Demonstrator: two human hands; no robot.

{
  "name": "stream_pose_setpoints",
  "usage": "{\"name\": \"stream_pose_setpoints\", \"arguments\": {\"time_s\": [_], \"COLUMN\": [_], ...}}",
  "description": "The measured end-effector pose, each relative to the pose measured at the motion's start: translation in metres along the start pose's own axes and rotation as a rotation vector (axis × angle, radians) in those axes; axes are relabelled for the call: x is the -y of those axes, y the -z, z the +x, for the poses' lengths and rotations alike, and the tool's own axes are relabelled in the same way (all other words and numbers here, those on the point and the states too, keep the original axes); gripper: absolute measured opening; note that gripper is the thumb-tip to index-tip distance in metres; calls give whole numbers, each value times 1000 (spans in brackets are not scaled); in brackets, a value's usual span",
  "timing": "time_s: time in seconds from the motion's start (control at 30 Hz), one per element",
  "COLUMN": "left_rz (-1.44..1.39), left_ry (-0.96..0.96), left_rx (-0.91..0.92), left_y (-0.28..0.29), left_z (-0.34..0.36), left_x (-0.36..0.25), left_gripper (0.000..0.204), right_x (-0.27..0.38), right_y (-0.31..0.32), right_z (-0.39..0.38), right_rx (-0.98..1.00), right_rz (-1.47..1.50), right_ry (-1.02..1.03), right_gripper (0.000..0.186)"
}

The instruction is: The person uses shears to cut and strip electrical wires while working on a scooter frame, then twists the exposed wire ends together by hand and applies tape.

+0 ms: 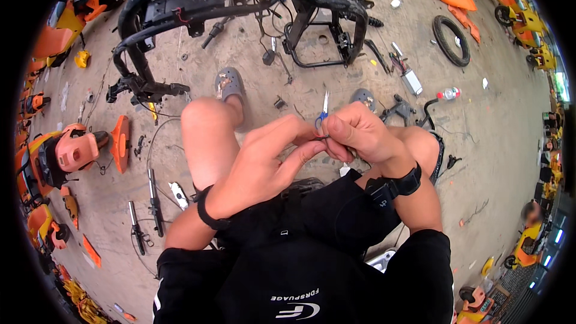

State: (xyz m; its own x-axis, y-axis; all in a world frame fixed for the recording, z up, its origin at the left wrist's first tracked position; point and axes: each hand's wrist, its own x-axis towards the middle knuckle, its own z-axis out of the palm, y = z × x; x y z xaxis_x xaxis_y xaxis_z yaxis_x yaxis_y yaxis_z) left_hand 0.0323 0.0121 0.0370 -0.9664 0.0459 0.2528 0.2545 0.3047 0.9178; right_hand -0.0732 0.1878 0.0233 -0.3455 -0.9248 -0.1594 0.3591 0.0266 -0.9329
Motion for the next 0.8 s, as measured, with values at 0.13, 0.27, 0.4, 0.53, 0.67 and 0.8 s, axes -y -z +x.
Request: {"name": "stream_pose_setpoints", "arguments": {"time_s": [0.13,0.27,0.4,0.53,0.67,0.8], "left_rz": [-77,-3,-157,-99,-169,-527], "left_ry": [-120,-153,26,29,-11,145], "left_rx": [-100,-267,-17,114,107,114], "left_y": [-9,-9,5,5,5,7], "left_z": [-3,-3,-10,-4,-5,-18], "left_x": [22,31,29,27,30,30], "left_gripper": [20,19,22,17,13,16], "right_x": [3,-3,-8,-13,-13,-10], "right_y": [-2,-1,-2,-5,-9,-16], "right_z": [1,5,11,14,15,17], "right_rx": [-44,-54,-31,-54,-48,-37], "right_rz": [-51,-122,-288,-276,-257,-131], "right_ry": [-73,15,156,155,166,144], "right_gripper": [55,51,44,42,44,47]}}
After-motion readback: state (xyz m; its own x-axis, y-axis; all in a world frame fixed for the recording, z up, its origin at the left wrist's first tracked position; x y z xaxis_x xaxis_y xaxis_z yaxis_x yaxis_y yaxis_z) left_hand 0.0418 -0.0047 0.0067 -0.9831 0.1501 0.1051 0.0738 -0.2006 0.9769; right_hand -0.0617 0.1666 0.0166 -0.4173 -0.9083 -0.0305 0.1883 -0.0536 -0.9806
